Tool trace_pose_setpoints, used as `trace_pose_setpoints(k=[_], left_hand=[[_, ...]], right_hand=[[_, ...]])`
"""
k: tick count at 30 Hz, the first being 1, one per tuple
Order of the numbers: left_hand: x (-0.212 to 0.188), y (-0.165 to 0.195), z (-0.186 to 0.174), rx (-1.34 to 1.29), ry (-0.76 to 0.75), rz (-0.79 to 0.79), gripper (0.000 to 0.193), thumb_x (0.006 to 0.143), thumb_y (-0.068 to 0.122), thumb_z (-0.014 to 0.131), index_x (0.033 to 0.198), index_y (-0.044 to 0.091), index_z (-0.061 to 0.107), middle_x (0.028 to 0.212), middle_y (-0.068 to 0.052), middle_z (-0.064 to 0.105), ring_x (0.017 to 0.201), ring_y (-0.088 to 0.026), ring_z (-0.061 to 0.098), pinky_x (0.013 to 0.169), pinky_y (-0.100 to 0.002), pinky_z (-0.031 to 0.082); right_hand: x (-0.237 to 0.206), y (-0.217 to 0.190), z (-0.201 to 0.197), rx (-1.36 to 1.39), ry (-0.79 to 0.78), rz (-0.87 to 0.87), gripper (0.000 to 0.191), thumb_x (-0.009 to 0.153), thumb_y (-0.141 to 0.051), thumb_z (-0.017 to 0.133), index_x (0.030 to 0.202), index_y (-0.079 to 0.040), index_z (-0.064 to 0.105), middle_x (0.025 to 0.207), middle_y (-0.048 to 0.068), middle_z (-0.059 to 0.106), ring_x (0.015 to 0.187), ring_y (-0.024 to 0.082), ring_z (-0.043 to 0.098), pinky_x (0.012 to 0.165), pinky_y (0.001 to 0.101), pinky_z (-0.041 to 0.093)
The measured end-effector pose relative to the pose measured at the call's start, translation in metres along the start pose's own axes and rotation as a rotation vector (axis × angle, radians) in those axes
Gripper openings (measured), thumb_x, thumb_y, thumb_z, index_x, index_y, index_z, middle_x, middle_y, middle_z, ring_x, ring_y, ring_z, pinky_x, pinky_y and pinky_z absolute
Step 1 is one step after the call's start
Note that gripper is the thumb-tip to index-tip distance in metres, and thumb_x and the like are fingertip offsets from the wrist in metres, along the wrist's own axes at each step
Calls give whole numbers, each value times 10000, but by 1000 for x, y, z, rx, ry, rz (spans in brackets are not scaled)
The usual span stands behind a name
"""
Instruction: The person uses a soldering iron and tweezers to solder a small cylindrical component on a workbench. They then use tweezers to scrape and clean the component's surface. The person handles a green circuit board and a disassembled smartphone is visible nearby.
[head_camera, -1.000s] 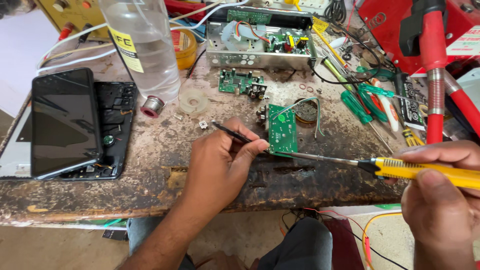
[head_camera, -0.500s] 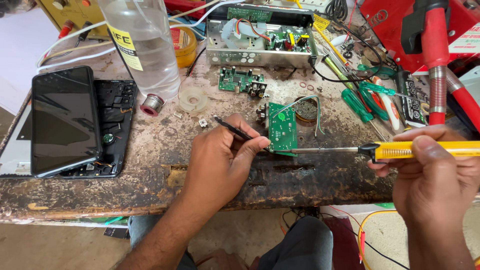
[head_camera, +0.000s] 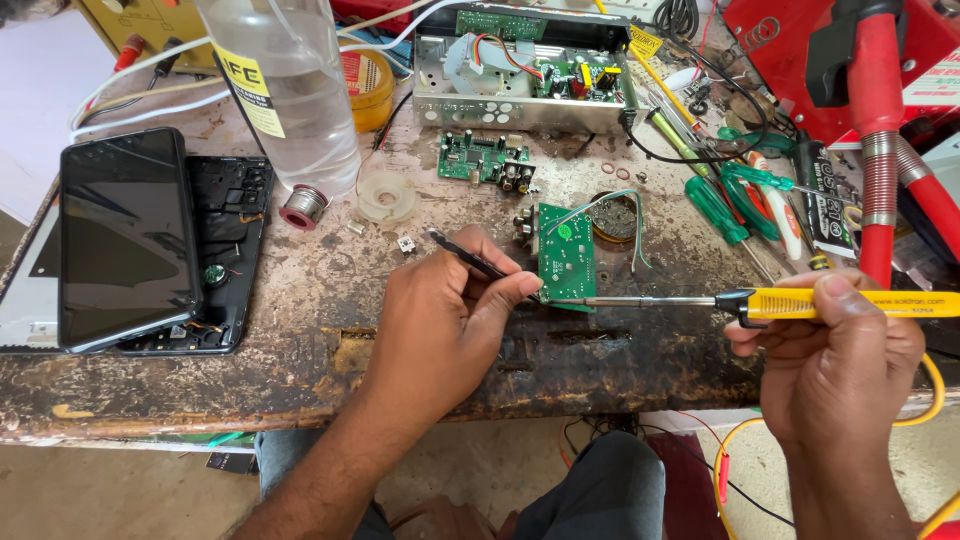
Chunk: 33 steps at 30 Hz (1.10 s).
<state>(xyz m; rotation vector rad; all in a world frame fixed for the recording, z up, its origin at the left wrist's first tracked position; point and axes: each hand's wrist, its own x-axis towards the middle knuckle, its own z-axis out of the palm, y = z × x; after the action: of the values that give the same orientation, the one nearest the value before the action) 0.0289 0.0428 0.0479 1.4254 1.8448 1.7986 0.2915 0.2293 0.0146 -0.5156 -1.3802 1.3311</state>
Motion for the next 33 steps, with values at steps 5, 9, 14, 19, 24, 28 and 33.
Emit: trace_pose_setpoints(k=[5,9,14,19,24,28,33], left_hand=[[-2,1,0,10,9,15,159,916,92,779,842,50,645,601,14,614,526,-32,526,483,-237,411],[-2,2,1,22,1,8,157,914,90,782,842,48,648,591,7,614,517,-39,529,480,-241,415],[-2,4,1,15,8,29,155,912,84,780,837,44,650,596,4,619,520,-38,537,486,-240,423],[-3,5,0,25,5,24,149,910,85,781,837,42,659,592,-2,617,513,-44,529,485,-246,422],[-2,6,1,19,-1,14,143,910,85,781,841,39,664,591,-7,620,515,-54,525,482,-253,418],[-1,7,1,51,-8,21,129,902,84,780,840,38,677,594,-13,628,501,-64,546,479,-256,427],[-1,8,3,58,-5,52,130,897,75,783,832,28,680,616,-28,631,505,-75,554,485,-263,434]], right_hand=[[-2,-1,3,-4,-4,-9,255,1168,-70,434,992,65,560,901,190,654,677,285,676,658,445,615],[-3,-3,3,3,4,-14,227,1162,-60,436,995,46,548,930,185,656,690,282,681,652,446,618],[-3,-5,3,-14,10,-21,219,1156,-51,434,1002,49,553,926,179,652,687,283,681,651,445,619],[-4,-6,2,-3,0,-17,225,1159,-55,429,1004,49,554,926,185,655,686,288,684,648,436,615],[-3,-3,0,-11,11,-15,236,1161,-54,428,1003,61,560,930,190,656,687,286,681,655,443,620],[-1,-4,0,-12,0,-22,244,1176,-64,437,1007,60,562,909,192,646,683,283,678,651,444,622],[0,-16,0,-44,-77,-54,220,1154,-27,466,994,78,574,905,193,646,718,270,684,684,441,633]])
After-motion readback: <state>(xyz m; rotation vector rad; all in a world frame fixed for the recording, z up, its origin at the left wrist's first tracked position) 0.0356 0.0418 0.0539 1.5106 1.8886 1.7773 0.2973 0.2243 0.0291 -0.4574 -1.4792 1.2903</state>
